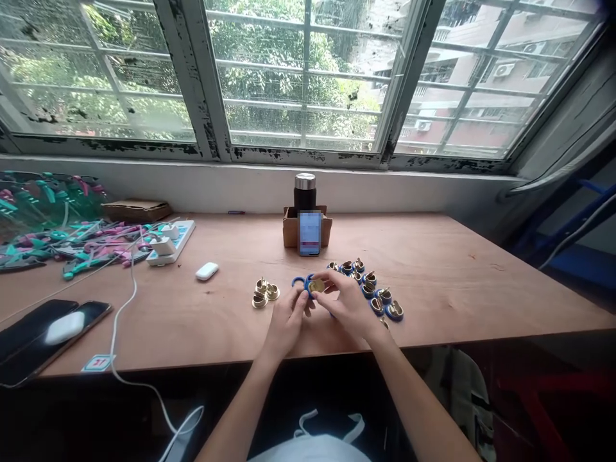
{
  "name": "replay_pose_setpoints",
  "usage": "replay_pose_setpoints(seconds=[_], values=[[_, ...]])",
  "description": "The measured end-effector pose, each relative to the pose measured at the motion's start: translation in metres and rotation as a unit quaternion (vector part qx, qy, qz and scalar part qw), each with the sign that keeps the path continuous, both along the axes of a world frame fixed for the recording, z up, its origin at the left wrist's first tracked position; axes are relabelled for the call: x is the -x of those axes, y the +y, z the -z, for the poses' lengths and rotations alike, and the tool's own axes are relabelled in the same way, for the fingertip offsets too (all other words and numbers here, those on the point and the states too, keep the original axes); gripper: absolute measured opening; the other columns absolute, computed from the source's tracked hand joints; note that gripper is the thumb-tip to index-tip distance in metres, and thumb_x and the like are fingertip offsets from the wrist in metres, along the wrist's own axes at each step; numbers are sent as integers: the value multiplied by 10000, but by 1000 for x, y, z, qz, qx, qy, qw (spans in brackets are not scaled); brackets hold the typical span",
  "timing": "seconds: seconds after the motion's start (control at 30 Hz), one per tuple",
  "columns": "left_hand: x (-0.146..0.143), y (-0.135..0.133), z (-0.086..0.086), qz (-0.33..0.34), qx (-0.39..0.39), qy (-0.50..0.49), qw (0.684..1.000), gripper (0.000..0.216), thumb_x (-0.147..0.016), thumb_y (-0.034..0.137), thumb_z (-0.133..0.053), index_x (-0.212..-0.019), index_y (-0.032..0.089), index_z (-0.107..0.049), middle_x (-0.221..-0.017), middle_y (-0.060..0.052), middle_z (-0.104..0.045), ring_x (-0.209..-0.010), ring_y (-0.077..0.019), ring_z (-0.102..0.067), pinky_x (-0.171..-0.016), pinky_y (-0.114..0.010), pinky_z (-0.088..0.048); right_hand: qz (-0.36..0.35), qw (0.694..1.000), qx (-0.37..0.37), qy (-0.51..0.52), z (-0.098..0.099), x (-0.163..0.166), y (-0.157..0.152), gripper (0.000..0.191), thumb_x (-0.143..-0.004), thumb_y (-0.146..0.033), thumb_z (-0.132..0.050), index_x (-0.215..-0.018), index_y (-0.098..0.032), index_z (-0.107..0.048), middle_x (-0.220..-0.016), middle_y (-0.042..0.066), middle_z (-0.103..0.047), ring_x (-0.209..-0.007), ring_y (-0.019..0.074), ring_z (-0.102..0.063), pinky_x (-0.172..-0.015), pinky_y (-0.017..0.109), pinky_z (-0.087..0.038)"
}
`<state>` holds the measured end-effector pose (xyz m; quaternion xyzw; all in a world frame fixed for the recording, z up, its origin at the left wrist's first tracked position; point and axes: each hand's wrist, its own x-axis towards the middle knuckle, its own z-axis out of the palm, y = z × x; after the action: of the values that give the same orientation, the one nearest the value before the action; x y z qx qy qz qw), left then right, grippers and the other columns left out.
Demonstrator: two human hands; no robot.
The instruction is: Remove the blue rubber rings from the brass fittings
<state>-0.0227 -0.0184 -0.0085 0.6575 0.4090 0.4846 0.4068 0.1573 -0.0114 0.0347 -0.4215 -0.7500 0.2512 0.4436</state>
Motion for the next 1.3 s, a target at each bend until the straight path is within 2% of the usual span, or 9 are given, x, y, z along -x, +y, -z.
replay_pose_setpoints(seconds=[0.17,0.3,0.43,0.63,0.93,1.3], values=[[4,-2,1,-42,-3,-20,999,297,-1068,446,-477,-1055,195,-636,-726,23,-577,-653,-142,-543,-624,-254,-415,-27,997,5,74,13,25,-2,293,-916,-164,-639,-1193,-244,-693,-1147,50,-720,-899,168,-736,-824,309,-636],[5,-3,2,-68,-7,-6,998,282,-1054,444,-502,-986,197,-621,-758,15,-591,-705,-157,-557,-657,-263,-414,-47,995,12,84,19,32,0,354,-890,-176,-679,-1238,-237,-693,-1160,53,-732,-947,189,-750,-867,331,-641],[5,-2,4,-65,-2,12,998,316,-1066,452,-464,-907,206,-580,-747,12,-599,-703,-167,-568,-665,-271,-414,-48,993,44,97,21,29,1,291,-890,-201,-700,-1179,-214,-728,-1020,44,-775,-875,202,-773,-847,339,-648],[4,-2,6,-30,14,3,999,339,-1079,475,-421,-967,210,-600,-799,-12,-661,-732,-180,-618,-672,-272,-445,-87,987,94,101,18,14,1,278,-918,-250,-691,-1187,-207,-747,-951,43,-796,-837,213,-785,-815,344,-652],[4,-2,4,-20,-1,10,1000,339,-1068,480,-455,-1069,211,-660,-766,1,-641,-723,-178,-618,-663,-267,-449,-24,999,22,38,11,16,0,215,-847,-224,-735,-1058,-192,-756,-884,21,-766,-775,176,-731,-780,310,-635],[6,-3,4,-17,1,7,1000,329,-1061,471,-476,-1129,208,-663,-790,1,-649,-749,-174,-618,-667,-251,-450,-41,998,1,41,8,18,-2,267,-854,-170,-712,-1118,-199,-748,-958,16,-763,-863,172,-736,-854,323,-651]])
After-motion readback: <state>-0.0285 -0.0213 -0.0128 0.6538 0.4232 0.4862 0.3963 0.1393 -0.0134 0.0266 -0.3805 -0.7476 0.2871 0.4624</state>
